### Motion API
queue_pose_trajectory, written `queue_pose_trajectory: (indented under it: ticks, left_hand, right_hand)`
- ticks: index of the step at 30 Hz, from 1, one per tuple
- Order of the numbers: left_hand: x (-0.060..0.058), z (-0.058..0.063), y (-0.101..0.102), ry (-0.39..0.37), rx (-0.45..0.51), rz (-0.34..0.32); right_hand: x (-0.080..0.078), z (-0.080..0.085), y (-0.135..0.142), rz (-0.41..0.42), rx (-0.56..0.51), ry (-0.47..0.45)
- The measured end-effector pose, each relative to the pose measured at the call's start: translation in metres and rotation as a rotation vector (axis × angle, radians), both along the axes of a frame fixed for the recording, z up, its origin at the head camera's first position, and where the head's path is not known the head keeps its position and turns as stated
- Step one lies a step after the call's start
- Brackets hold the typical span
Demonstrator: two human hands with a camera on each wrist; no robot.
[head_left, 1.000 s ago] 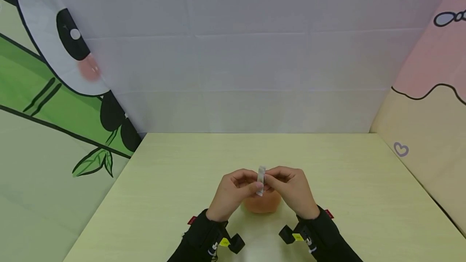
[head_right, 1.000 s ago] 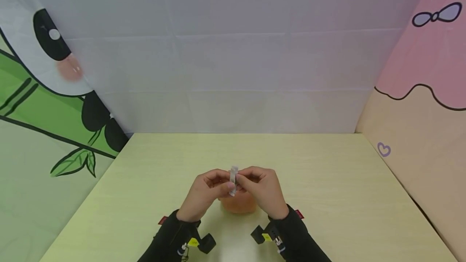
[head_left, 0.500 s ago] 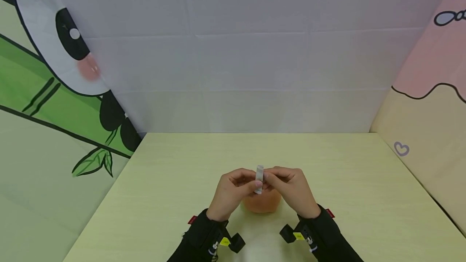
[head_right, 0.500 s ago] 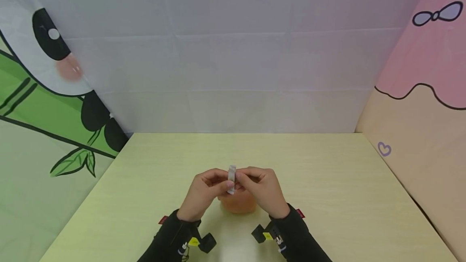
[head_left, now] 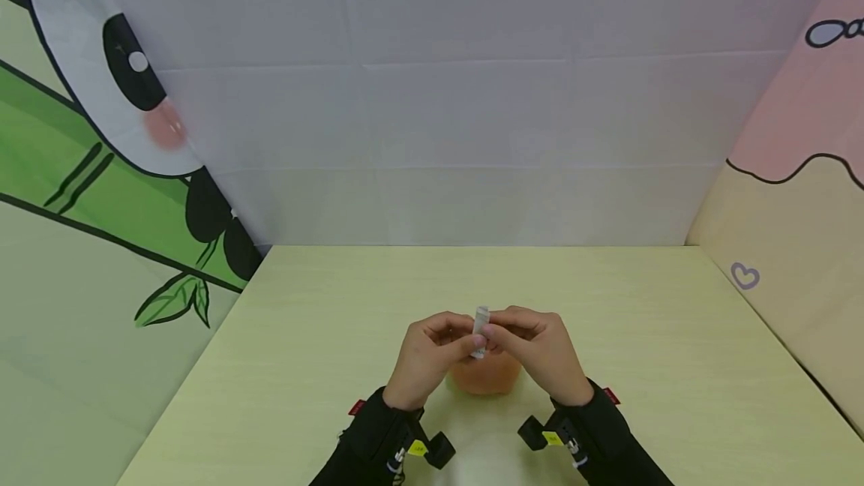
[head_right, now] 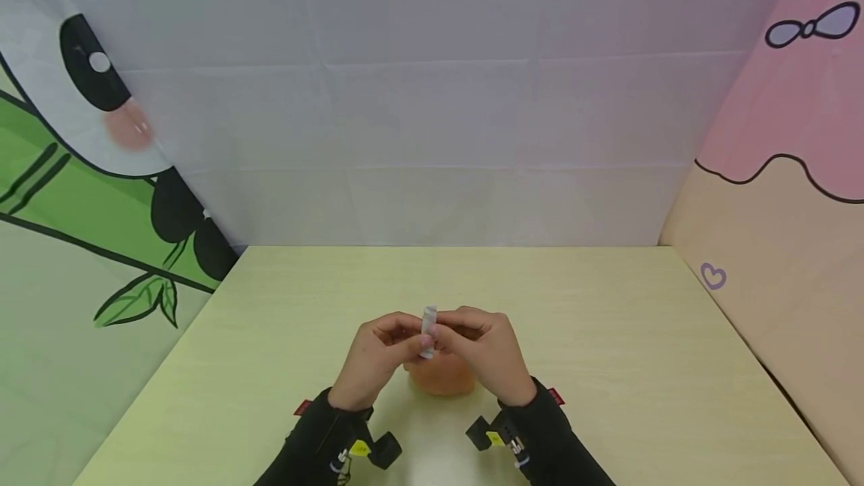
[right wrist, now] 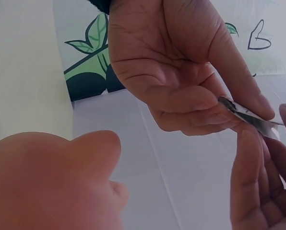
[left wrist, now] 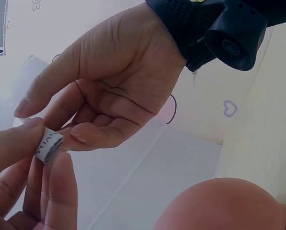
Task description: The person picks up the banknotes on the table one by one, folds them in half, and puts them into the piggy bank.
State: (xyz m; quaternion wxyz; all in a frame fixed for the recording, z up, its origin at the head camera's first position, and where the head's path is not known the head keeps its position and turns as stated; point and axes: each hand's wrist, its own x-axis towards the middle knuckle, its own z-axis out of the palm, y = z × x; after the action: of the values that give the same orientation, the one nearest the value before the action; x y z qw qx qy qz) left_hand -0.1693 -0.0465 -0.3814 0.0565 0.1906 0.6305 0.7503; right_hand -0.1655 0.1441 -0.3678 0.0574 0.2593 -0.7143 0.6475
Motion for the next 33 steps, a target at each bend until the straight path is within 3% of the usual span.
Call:
queue_pose_trajectory:
  ticks: [33]
  left_hand:
    - [0.0023,-0.0018,0.0036,0.026,-0.017,0.013]
  right_hand:
    - [-0.0014,-0.0018,-0.0025,-0.051,0.03,0.024]
